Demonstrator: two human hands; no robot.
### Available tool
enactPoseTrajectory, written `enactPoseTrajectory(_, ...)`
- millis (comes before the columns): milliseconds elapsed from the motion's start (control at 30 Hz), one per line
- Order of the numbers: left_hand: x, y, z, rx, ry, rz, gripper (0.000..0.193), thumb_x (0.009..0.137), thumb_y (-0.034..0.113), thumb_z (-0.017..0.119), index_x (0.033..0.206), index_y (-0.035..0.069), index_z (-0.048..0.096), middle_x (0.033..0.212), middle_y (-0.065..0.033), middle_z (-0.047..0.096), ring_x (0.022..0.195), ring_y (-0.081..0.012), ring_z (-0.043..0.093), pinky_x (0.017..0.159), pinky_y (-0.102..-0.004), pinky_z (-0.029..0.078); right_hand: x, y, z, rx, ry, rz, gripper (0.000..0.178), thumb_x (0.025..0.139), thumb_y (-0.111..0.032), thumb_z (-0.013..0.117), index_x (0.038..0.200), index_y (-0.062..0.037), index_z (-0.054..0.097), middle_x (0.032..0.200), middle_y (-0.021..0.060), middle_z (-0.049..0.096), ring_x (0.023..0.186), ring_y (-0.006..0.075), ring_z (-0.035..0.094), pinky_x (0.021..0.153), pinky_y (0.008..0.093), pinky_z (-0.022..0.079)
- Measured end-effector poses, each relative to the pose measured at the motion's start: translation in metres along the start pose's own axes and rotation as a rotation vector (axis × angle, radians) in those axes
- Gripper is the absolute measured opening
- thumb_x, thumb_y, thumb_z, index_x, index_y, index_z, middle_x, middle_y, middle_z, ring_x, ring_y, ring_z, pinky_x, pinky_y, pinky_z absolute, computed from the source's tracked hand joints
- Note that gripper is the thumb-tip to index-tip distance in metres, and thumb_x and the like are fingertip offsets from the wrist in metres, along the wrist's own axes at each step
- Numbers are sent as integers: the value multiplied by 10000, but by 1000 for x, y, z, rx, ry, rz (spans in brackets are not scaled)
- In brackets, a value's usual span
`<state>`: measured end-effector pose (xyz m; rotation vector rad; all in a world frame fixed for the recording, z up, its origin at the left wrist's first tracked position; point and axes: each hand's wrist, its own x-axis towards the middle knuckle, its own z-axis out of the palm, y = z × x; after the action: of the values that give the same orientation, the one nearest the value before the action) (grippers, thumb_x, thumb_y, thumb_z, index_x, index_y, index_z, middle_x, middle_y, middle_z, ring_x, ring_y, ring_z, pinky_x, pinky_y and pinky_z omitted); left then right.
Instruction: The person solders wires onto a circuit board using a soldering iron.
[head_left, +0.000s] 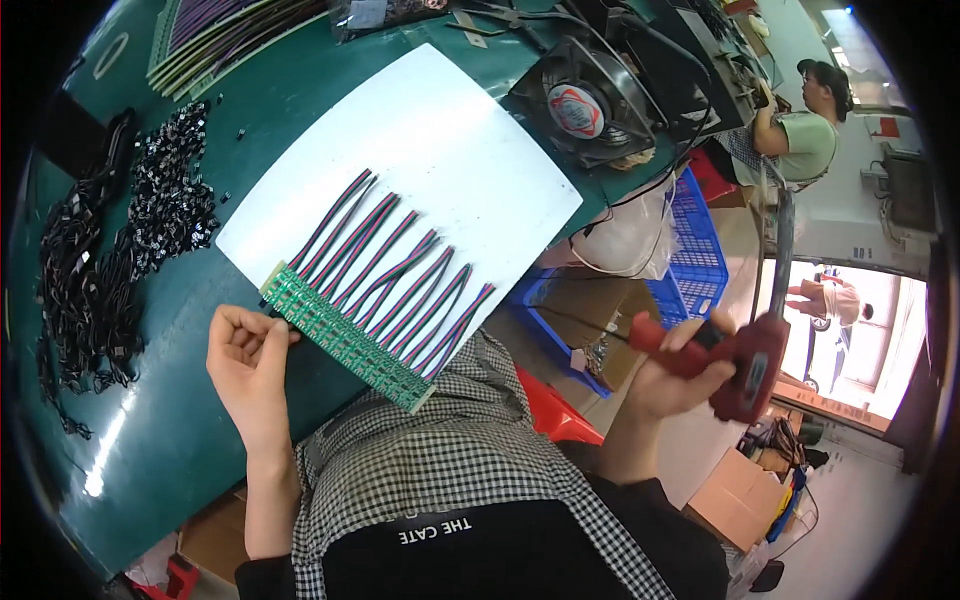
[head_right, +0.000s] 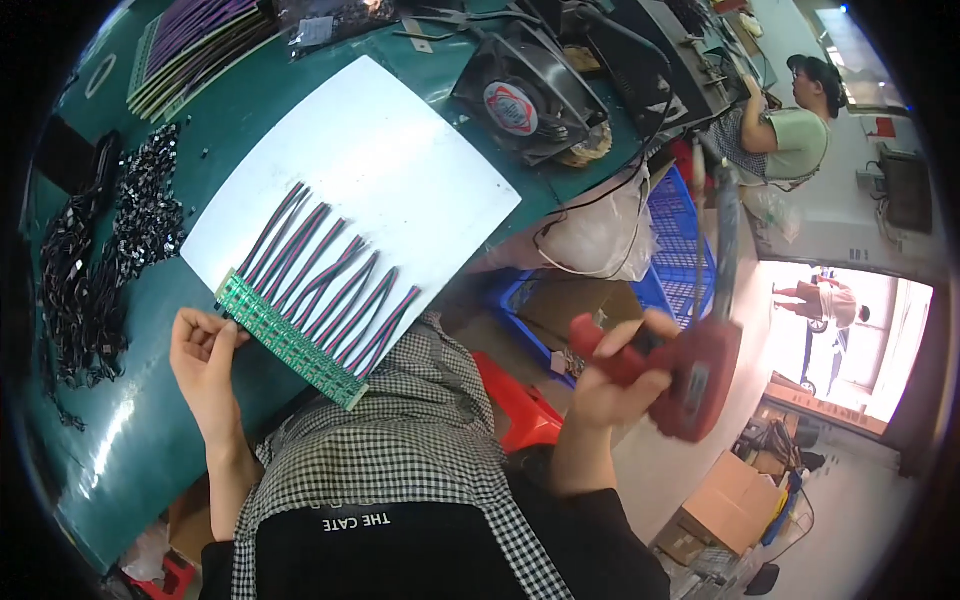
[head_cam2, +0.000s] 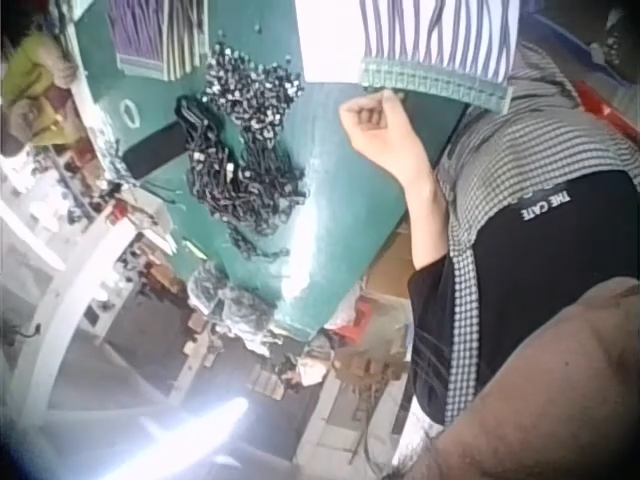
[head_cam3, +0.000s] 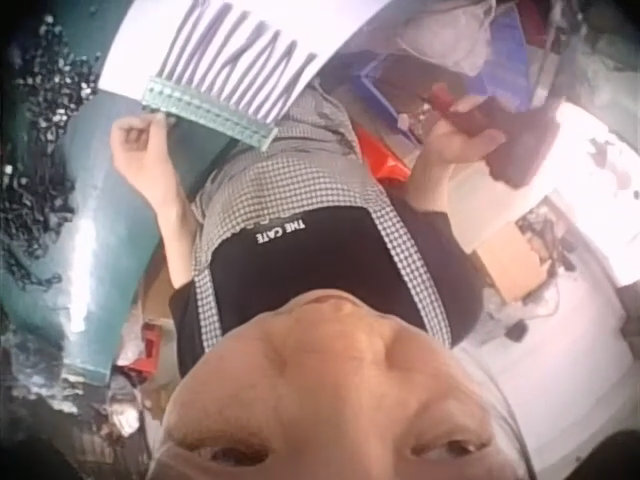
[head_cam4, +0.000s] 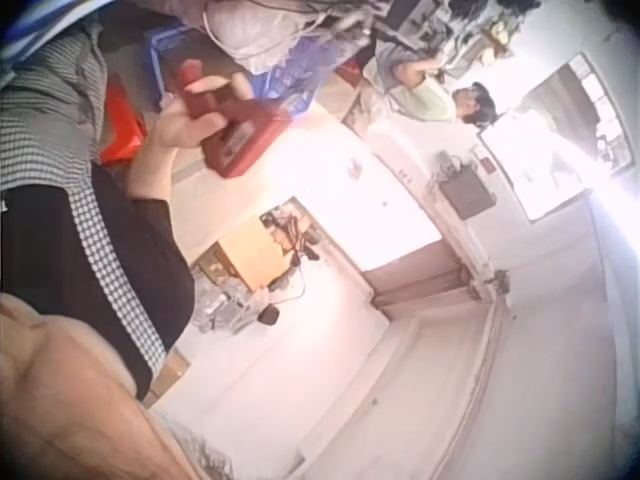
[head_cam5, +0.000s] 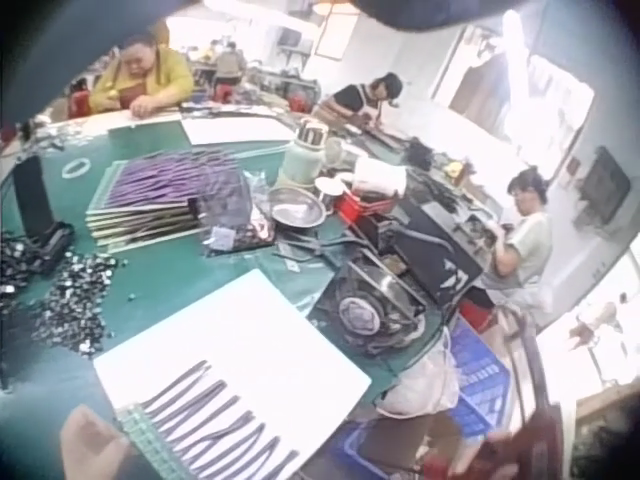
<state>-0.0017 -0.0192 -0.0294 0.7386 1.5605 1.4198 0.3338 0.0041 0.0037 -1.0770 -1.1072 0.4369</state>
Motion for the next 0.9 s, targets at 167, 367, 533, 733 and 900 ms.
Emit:
enactPoseTrajectory(167,-5,3,-9,133,8,36,77,899,10,560,915,5,484,794,-46,556,741,-101,569,715,-231,482,52,56,12,-434,40,156,302,937,-163,533,1212,-42,501,851,43,607,652,82,544,543,244,498)
enactPoseTrajectory(367,64,1,-56,568,135,229,224,795,25,656,1008,3,590,764,-60,612,687,-107,578,637,-252,463,38,46,-24,27,102,346,333,949,-252,513,1205,-43,475,1049,92,552,712,110,511,552,300,502)
enactPoseTrajectory(533,81,11,-43,808,90,273,202,763,49,675,957,19,628,749,-78,592,682,-196,583,641,-317,463,-8,26,-9,25,-9,250,436,960,-340,475,1255,-28,402,1203,118,464,705,127,506,595,328,508)
enactPoseTrajectory(733,98,3,-49,909,37,441,179,747,40,674,921,19,637,775,-93,585,695,-220,564,651,-337,456,-51,3,7,19,-333,345,635,854,-463,602,1241,-11,381,1173,136,477,678,166,532,668,390,513)
enactPoseTrajectory(900,85,5,-56,920,-16,430,183,739,11,666,920,13,636,768,-68,575,638,-158,526,616,-282,440,-69,4,16,71,-521,434,646,831,-491,628,1171,19,423,1096,130,523,662,179,550,553,302,450)
